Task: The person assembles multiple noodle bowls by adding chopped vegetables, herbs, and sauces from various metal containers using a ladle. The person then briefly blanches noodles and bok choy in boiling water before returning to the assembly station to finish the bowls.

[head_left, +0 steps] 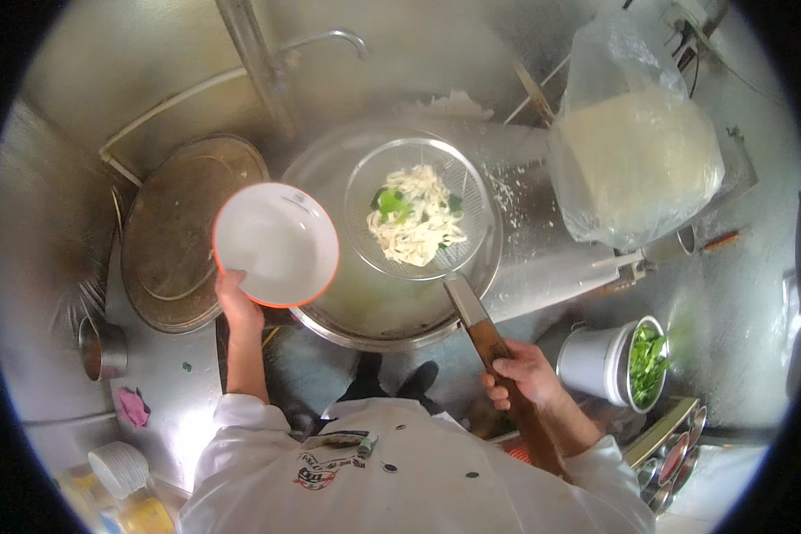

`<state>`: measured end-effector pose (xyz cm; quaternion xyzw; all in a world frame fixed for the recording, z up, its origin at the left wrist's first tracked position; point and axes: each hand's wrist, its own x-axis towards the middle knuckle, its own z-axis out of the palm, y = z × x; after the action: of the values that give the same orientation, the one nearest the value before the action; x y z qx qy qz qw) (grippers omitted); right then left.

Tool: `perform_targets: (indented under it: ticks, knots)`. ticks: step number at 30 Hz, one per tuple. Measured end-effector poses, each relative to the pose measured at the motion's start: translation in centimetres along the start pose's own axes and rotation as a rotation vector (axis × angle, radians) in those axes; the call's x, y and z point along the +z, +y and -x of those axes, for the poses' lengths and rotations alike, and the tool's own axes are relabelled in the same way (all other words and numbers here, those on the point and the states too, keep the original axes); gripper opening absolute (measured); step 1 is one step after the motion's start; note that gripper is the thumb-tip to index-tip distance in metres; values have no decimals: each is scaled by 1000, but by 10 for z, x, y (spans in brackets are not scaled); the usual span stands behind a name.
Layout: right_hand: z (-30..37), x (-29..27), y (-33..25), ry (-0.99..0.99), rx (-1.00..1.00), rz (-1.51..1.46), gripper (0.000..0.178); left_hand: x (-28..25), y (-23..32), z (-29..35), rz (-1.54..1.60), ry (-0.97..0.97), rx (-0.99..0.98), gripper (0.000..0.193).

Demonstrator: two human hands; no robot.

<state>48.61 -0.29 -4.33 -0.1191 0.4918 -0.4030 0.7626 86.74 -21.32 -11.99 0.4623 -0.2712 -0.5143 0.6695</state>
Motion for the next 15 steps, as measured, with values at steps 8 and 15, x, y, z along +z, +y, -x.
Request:
perform_targets:
  ticks: [8,15]
  knots:
    - [11,36,-12,47,-164,94,35,44,-34,4,-25,-46,-26,43]
    - [3,42,-15,26,-187,65,33,57,-38,2,-208,-26,175,41]
